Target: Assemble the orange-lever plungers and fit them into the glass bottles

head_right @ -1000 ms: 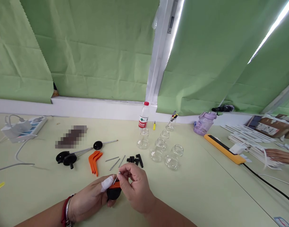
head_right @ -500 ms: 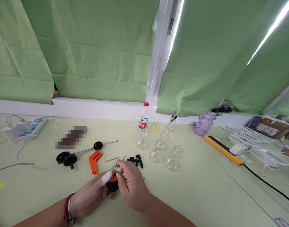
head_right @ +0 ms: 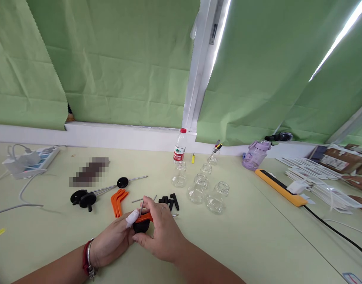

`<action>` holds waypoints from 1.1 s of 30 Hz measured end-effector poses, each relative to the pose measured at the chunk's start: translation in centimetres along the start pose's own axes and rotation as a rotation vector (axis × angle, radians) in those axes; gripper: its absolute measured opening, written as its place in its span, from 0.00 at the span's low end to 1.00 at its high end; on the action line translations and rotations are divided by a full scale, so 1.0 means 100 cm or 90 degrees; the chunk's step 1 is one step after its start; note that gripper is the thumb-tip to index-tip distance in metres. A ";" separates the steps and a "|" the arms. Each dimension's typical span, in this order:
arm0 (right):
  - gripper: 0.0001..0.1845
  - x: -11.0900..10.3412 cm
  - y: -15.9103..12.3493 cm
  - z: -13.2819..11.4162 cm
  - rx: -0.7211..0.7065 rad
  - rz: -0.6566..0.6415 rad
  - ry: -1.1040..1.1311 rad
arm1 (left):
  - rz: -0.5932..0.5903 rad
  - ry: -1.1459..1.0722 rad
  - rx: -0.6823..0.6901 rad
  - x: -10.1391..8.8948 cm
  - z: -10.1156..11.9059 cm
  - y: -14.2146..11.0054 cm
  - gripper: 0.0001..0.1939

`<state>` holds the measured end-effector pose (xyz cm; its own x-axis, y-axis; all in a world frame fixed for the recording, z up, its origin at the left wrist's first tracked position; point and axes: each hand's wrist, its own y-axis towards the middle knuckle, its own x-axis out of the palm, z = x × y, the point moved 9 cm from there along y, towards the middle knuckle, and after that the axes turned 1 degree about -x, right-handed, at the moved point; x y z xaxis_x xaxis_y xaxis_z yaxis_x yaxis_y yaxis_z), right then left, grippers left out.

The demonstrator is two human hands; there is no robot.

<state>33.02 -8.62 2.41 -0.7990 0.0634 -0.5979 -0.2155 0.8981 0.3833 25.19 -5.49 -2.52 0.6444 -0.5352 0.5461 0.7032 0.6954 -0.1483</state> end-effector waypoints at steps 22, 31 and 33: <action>0.31 0.004 0.004 -0.007 -0.014 -0.032 -0.028 | 0.008 -0.041 0.006 -0.010 -0.005 0.005 0.16; 0.25 0.004 0.006 -0.013 -0.039 -0.040 -0.038 | -0.023 -0.058 0.000 -0.005 -0.006 0.005 0.18; 0.24 0.004 0.006 -0.014 -0.058 -0.042 -0.042 | -0.025 -0.054 0.005 -0.005 -0.005 0.005 0.17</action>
<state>31.78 -8.70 3.40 -0.7436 0.0370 -0.6676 -0.3183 0.8584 0.4022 25.38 -5.16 -3.26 0.5884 -0.5194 0.6197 0.7247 0.6787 -0.1191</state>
